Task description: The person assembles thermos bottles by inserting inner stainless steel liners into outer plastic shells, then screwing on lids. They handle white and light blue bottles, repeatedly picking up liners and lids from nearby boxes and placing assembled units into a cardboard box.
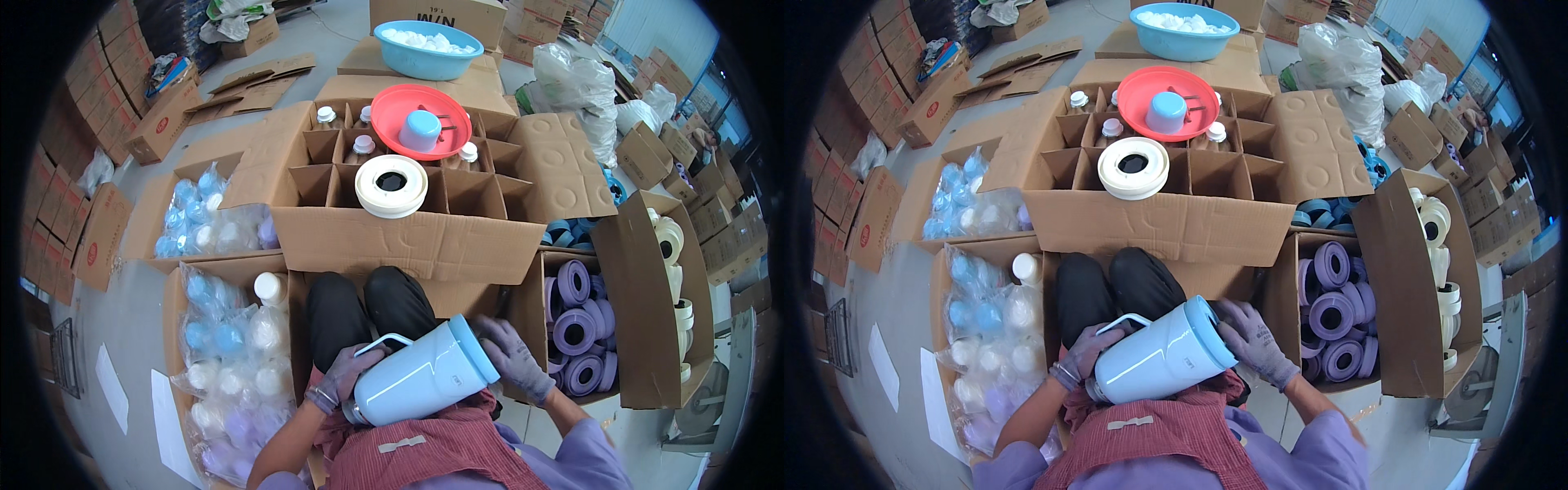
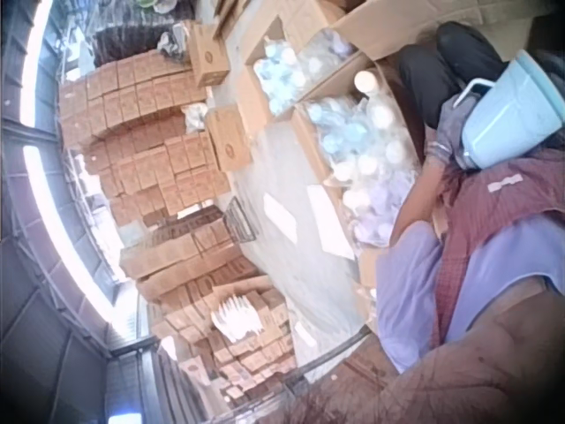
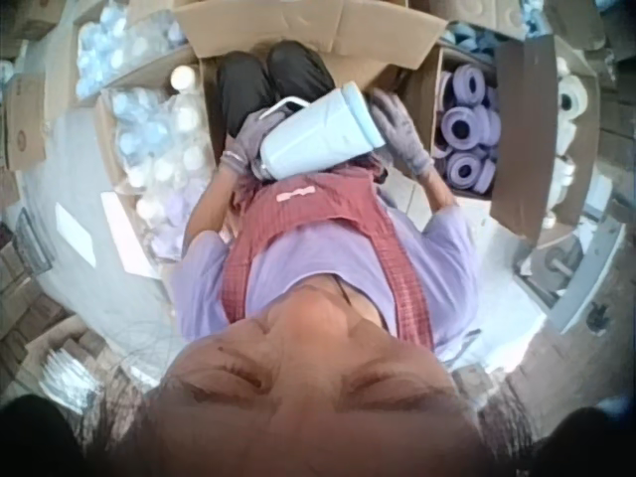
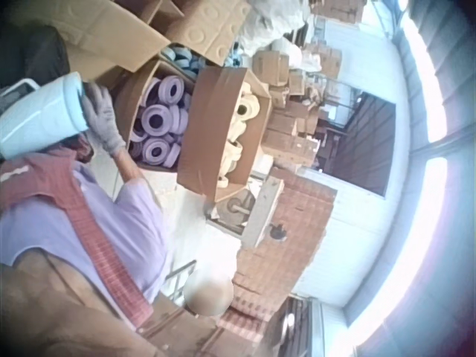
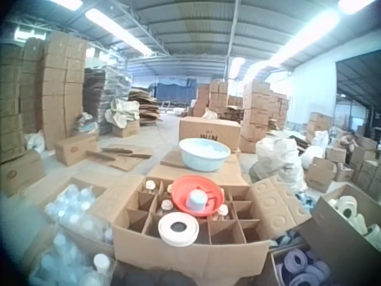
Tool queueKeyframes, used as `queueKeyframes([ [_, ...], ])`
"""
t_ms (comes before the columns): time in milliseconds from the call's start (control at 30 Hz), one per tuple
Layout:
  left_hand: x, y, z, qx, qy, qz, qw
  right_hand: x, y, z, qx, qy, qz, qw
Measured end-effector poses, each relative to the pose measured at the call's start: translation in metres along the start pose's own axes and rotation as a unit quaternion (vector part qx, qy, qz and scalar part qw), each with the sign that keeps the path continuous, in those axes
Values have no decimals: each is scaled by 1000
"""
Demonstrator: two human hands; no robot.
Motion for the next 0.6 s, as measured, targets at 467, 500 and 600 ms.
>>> queueKeyframes([
  [467,21,-115,-16,166,-129,159,965,-34,43,68,-110,-145,247,952],
  [500,20,-113,-21,200,-158,179,950,-39,52,72,-154,-77,281,944],
  [600,58,-158,-47,528,-86,486,691,2,16,85,241,-45,691,680],
])
Point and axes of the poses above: each hand's wrist, its own z-axis towards the middle knuckle, its own x-axis out of the palm, y = z × x, the point moved 5 cm from there along z, towards the middle knuckle, and after that the axes turned 6 degrees about z, right-handed, at the moved point
